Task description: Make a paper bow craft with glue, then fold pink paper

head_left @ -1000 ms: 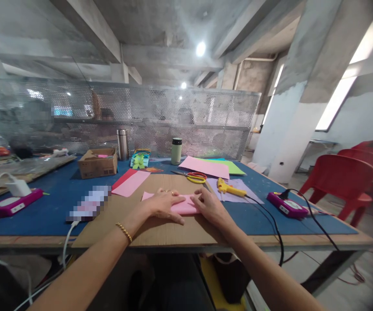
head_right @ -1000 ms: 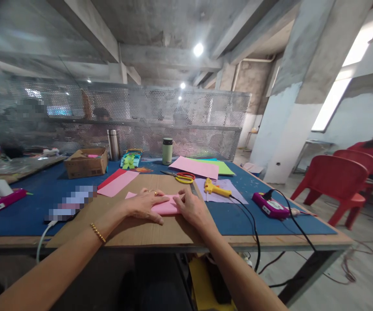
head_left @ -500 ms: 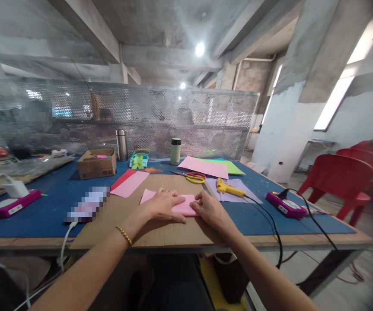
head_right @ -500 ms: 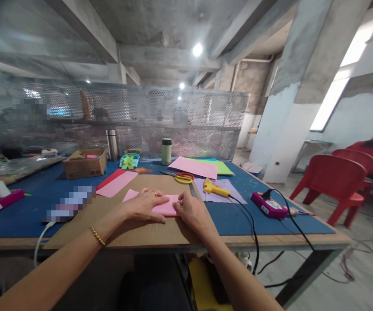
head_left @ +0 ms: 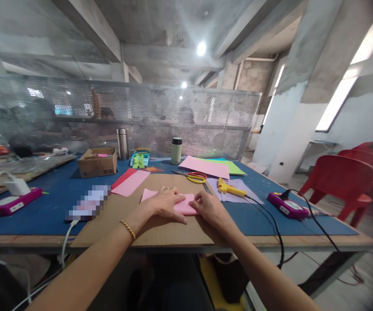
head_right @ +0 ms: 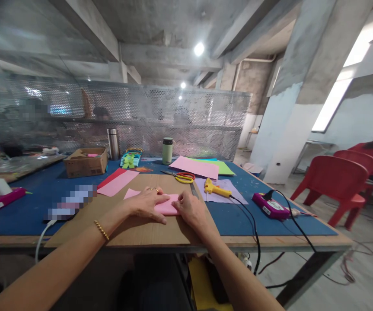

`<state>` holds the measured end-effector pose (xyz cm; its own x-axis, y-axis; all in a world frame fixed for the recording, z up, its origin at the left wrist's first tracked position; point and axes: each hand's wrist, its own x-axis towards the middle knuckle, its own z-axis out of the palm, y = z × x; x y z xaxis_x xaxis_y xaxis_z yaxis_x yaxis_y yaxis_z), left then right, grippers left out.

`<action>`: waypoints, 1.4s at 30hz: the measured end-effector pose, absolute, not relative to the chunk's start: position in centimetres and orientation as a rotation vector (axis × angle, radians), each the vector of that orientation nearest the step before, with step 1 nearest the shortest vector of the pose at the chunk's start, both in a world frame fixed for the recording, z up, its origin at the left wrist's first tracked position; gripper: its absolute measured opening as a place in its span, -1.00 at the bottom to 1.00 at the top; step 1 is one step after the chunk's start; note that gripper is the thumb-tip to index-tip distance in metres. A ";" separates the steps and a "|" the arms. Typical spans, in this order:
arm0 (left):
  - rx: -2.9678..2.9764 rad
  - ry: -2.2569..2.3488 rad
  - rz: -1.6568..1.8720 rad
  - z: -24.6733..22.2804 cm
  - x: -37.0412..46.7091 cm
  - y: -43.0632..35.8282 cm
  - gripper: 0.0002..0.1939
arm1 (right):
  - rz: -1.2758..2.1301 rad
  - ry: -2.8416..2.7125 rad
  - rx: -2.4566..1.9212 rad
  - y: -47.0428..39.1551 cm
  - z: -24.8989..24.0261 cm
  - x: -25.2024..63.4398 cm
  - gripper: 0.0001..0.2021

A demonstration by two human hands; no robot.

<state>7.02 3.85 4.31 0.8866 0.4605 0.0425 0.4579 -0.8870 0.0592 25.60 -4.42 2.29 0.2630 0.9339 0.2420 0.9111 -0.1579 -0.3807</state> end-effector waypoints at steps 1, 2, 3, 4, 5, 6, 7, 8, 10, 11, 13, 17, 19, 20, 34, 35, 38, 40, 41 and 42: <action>3.004 0.721 0.092 4.2 7.0 3.9 -0.10 | 0.060 -1.670 -2.099 -4.4 2.3 25.6 -0.82; 3.001 0.714 0.097 4.1 7.0 4.0 -0.09 | 0.049 -1.670 -2.103 -4.4 2.3 25.5 -0.82; 3.000 0.707 0.100 4.1 7.0 4.1 -0.08 | 0.039 -1.670 -2.106 -4.4 2.3 25.5 -0.82; 2.998 0.699 0.105 4.0 7.0 4.1 -0.08 | 0.035 -1.673 -2.109 -4.5 2.3 25.4 -0.82; 2.997 0.692 0.108 4.0 7.0 4.1 -0.07 | 0.033 -1.677 -2.111 -4.5 2.3 25.4 -0.82; 2.996 0.689 0.110 3.9 7.0 4.2 -0.07 | 0.031 -1.682 -2.114 -4.5 2.4 25.4 -0.82; 2.995 0.688 0.108 4.0 7.0 4.2 -0.07 | 0.029 -1.687 -2.118 -4.6 2.4 25.4 -0.82; 2.995 0.691 0.103 4.0 7.0 4.2 -0.07 | 0.028 -1.693 -2.121 -4.6 2.4 25.3 -0.82; 2.997 0.700 0.089 4.1 7.0 4.2 -0.08 | 0.026 -1.702 -2.127 -4.6 2.4 25.4 -0.82; 2.999 0.703 0.082 4.1 7.0 4.1 -0.08 | 0.024 -1.706 -2.128 -4.6 2.4 25.4 -0.82; 3.002 0.705 0.072 4.2 7.0 4.1 -0.08 | 0.019 -1.711 -2.127 -4.6 2.4 25.4 -0.82; 3.004 0.715 0.063 4.3 7.1 4.1 -0.10 | 0.006 -1.716 -2.131 -4.7 2.5 25.3 -0.82; 3.004 0.718 0.064 4.4 7.1 4.0 -0.10 | 0.005 -1.720 -2.137 -4.7 2.5 25.3 -0.81; 3.005 0.719 0.063 4.4 7.1 4.0 -0.10 | 0.001 -1.723 -2.137 -4.8 2.5 25.2 -0.81; 2.995 0.748 0.085 4.1 7.2 3.9 -0.06 | -0.130 -1.813 -2.119 -5.1 2.5 25.1 -0.84; 3.004 0.744 0.103 4.0 7.2 3.8 -0.06 | -0.159 -1.824 -2.115 -5.1 2.4 25.1 -0.81; 3.039 0.738 0.120 3.9 7.3 3.7 -0.07 | -0.306 -1.901 -2.028 -4.9 2.1 25.4 -0.74; 3.043 0.748 0.127 3.9 7.3 3.6 -0.06 | -0.417 -1.990 -1.889 -4.6 1.7 25.7 -0.74; 3.040 0.750 0.133 3.8 7.3 3.6 -0.05 | -0.442 -2.029 -1.811 -4.3 1.5 25.9 -0.76; 3.035 0.751 0.139 3.8 7.3 3.6 -0.03 | -0.436 -2.056 -1.748 -4.1 1.4 26.1 -0.77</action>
